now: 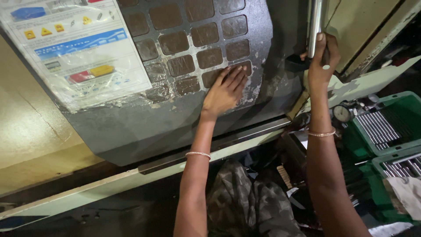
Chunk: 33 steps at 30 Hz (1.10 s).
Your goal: The person sits on the floor and repeatedly cleans small metal rods using a cloth, then inserts each rod into a slot on a machine. The person opens the machine door to place the rods and closes it afterward.
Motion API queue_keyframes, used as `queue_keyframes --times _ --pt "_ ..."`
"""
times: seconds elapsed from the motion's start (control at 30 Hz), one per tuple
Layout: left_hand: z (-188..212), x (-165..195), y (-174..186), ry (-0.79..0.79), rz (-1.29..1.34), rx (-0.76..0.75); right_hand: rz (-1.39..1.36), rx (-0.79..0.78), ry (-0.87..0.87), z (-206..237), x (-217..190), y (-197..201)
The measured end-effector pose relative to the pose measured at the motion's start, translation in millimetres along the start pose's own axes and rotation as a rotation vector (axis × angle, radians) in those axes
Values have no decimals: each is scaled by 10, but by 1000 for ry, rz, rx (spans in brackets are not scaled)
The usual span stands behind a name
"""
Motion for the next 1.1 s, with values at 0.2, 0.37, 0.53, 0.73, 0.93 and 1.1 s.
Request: queue_keyframes --times 0.2,0.37,0.53,0.73,0.93,1.1 --pt "38 -157 104 198 -135 156 1 -10 14 40 -56 0" --pt "77 -280 195 337 -95 181 5 -8 19 20 -48 -12" --pt "42 -303 175 364 -117 191 49 -11 53 -21 1 -6" --pt "44 -287 143 338 -49 181 -43 68 29 -17 149 69" --pt "-286 -217 662 405 142 324 -85 183 -20 144 22 214" --pt "-1388 135 384 665 636 324 254 171 -88 523 -321 506"
Point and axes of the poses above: each hand's wrist, its own z-axis away from the middle knuckle, its own y-axis out of the back of the hand, x = y × z, the point moved 10 cm from there along -z, towards the middle knuckle, and after that the axes turned 3 degrees about -z, right-handed, at the moved point
